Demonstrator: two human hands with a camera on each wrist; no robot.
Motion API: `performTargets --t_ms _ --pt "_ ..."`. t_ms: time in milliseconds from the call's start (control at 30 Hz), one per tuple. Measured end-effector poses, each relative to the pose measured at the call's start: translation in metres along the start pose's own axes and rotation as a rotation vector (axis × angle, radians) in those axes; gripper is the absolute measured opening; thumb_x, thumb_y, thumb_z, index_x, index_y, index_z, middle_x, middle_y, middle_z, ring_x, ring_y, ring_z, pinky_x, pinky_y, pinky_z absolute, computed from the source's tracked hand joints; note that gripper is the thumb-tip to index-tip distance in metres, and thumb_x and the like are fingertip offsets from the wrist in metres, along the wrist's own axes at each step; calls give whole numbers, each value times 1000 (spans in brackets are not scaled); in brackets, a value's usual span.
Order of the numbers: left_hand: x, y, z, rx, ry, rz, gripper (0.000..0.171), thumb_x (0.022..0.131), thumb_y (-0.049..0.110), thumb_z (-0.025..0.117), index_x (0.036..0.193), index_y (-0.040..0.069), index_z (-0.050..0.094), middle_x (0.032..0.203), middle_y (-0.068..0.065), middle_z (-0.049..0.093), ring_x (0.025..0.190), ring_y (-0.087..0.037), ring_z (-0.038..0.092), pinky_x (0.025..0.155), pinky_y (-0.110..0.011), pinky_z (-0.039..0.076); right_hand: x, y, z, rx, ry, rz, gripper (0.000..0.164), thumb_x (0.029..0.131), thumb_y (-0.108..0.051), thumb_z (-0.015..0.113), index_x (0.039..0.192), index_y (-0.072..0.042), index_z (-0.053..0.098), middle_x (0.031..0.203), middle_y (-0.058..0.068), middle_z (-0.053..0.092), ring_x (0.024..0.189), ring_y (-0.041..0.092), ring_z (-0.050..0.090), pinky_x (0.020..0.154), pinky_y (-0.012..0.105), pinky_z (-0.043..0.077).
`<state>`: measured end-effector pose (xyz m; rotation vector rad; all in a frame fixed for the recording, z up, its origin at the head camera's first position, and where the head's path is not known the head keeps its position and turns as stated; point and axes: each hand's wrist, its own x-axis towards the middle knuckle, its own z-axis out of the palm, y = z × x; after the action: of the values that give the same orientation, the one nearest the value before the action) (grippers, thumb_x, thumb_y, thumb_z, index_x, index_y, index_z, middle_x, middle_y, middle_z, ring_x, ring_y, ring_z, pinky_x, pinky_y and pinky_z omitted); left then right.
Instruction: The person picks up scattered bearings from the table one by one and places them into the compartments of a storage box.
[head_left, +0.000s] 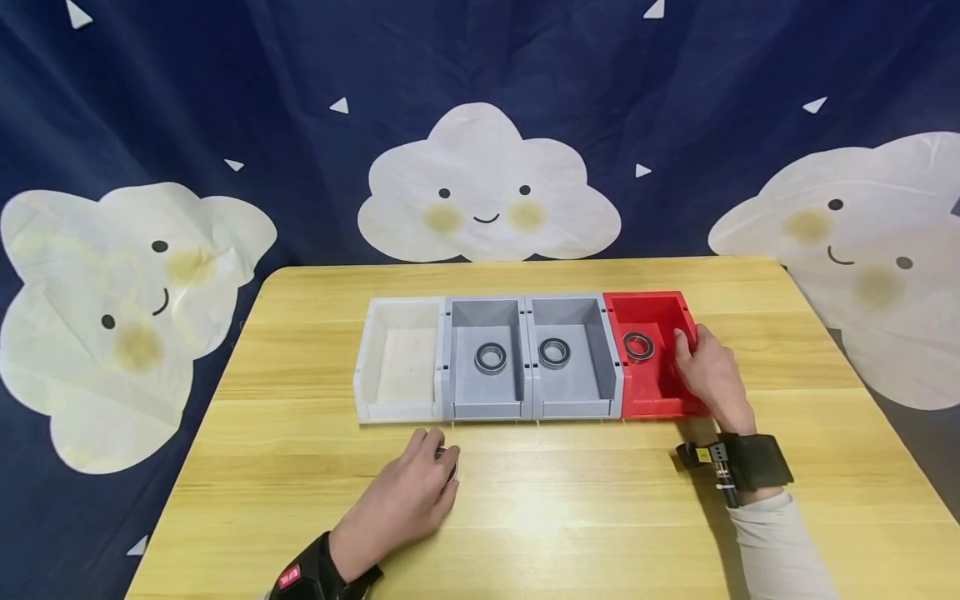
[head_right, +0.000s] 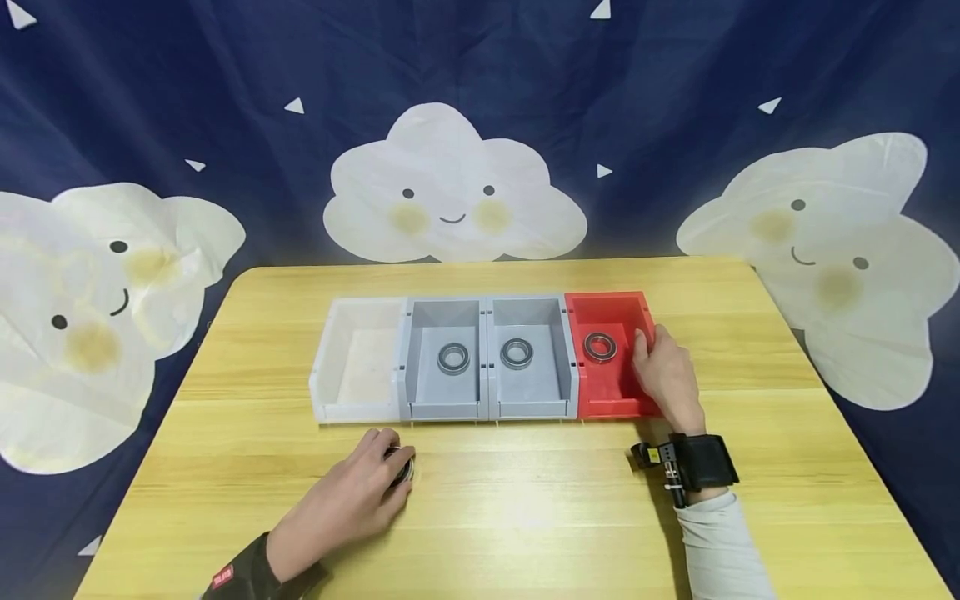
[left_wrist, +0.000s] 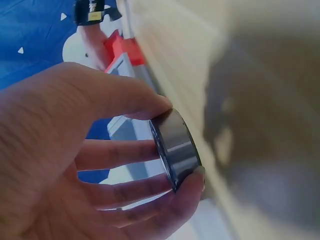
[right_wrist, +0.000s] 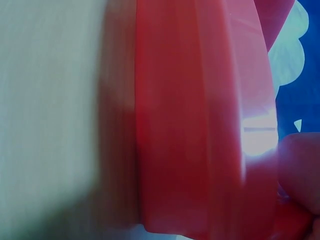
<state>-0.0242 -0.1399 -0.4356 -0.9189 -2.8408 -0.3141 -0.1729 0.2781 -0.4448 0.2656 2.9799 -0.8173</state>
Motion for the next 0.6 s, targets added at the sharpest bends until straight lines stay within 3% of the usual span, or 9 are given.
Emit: performTargets --t_ms 300,600 --pt "16 -11 -31 10 66 -57 34 81 20 70 109 0 68 103 -16 61 88 -23 53 68 -26 53 1 0 0 0 -8 2 40 101 -35 35 105 4 44 74 16 50 67 28 54 52 30 40" --pt "32 -32 -61 27 156 -95 36 82 20 70 108 -4 67 101 -20 60 88 -30 55 73 -33 54 1 1 0 3 -3 3 42 101 -36 35 106 4 45 74 16 51 67 28 54 51 30 40"
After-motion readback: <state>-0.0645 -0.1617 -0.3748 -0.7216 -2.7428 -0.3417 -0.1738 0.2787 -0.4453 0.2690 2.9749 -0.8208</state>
